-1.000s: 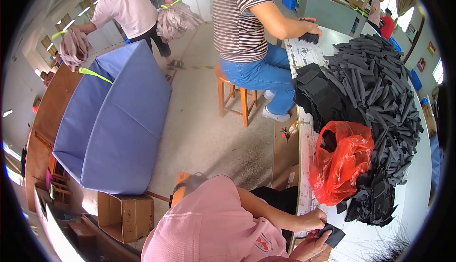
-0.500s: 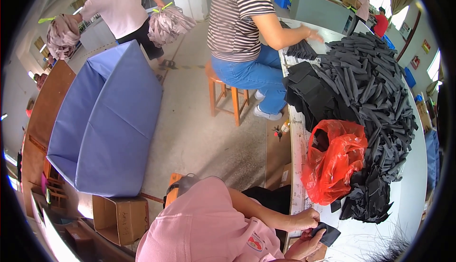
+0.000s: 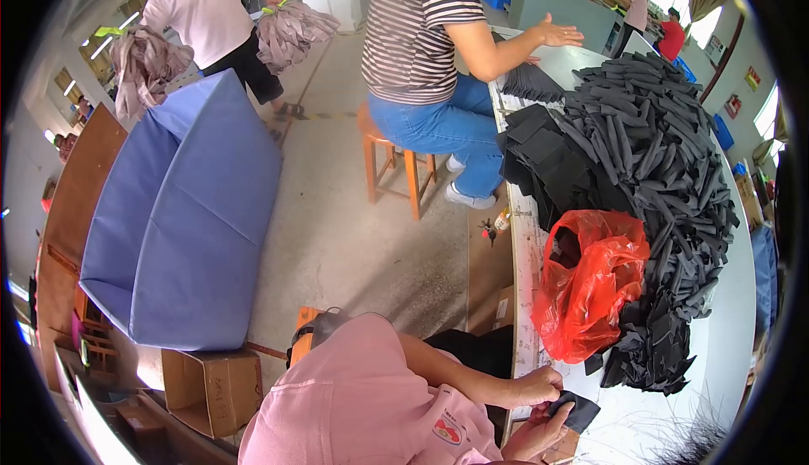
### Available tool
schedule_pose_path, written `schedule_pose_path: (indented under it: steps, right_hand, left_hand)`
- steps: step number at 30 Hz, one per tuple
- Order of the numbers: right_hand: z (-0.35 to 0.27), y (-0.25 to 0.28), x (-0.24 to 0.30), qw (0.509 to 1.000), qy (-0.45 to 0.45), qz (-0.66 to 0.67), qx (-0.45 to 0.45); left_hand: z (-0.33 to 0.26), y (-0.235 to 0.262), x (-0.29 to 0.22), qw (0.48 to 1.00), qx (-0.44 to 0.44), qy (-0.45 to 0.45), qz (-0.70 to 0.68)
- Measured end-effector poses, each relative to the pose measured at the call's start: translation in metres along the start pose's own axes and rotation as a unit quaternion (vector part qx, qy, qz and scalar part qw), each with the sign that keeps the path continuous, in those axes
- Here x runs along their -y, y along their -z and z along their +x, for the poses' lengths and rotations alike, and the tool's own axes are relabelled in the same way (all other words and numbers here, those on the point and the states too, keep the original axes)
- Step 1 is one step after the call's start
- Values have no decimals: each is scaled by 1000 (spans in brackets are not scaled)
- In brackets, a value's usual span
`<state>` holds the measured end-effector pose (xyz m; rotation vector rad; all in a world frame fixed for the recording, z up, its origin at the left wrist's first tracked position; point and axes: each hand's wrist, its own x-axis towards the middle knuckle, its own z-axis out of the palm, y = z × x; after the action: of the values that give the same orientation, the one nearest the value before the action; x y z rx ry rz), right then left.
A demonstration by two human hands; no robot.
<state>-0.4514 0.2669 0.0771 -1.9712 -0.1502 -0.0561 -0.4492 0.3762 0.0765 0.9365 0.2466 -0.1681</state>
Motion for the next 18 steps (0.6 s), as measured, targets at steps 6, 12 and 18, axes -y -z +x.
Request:
schedule_pose_path:
  steps: [6, 12, 18]
  right_hand:
    - [-2, -1, -7, 999, 27, 9, -24]
    - [-2, -4, 9, 983, -121, 136, -32]
    - [-4, -2, 9, 1000, -9, -26, -6]
  left_hand:
    - [0, 0, 3, 1000, 11, 1, -2]
    - [3, 1, 8, 1000, 13, -3, -9]
    - [1, 2, 6, 1000, 22, 20, -4]
